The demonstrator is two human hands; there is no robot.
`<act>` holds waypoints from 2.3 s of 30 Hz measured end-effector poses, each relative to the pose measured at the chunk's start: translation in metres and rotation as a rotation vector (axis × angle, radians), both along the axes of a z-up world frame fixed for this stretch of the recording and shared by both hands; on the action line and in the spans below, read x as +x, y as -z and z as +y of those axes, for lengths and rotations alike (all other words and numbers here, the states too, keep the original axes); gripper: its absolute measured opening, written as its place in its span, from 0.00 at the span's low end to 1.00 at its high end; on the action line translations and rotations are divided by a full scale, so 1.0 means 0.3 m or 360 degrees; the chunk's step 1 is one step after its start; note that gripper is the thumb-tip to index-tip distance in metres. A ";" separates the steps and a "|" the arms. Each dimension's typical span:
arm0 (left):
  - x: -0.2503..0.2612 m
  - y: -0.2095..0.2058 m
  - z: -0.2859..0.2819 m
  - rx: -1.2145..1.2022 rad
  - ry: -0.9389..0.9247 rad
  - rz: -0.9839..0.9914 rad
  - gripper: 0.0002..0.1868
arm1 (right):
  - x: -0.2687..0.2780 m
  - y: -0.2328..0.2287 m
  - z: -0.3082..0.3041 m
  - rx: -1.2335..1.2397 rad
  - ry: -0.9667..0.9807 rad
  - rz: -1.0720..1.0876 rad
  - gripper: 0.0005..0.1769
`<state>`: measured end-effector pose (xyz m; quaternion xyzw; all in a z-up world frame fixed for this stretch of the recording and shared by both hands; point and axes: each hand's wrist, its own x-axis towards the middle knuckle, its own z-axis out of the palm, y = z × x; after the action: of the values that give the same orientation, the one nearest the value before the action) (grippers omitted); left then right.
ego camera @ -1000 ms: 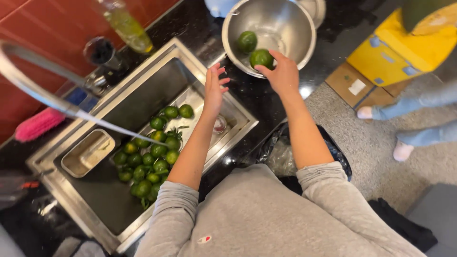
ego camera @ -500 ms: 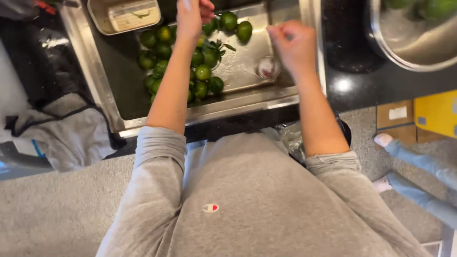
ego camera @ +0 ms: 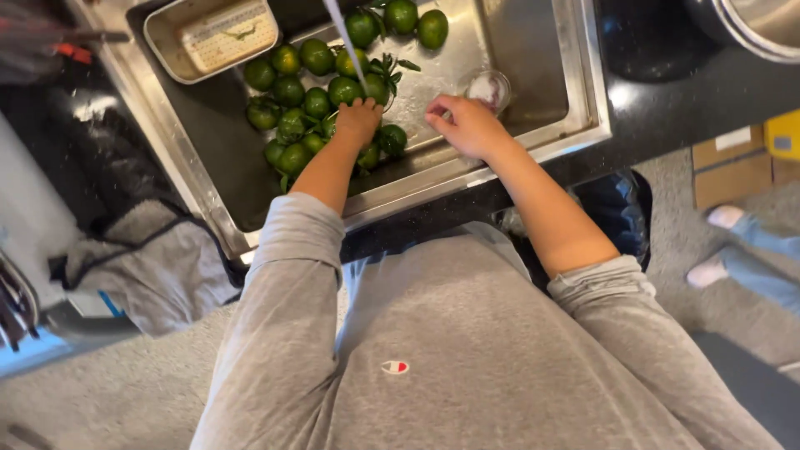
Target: Washing a large quantity of limes in a kitchen sink.
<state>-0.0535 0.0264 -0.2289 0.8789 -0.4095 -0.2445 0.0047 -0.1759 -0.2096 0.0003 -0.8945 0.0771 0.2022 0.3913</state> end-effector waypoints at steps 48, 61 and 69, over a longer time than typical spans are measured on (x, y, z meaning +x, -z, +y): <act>0.096 -0.483 -0.091 -0.1704 -0.1733 0.0898 0.38 | 0.103 0.352 -0.045 0.0222 -0.0219 -0.0382 0.17; 0.160 -0.409 -0.071 -0.2979 -0.2174 0.1975 0.21 | 0.641 0.230 0.330 0.1129 0.0301 -0.0479 0.22; 0.114 -0.490 0.010 -0.3178 -0.2401 0.1870 0.27 | 0.747 0.231 0.437 0.1075 -0.0378 -0.0552 0.20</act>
<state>-0.0193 0.0294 -0.0819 0.2787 0.2229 -0.1197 0.9264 0.0480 -0.0784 -0.0689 -0.7391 -0.1650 0.1059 0.6445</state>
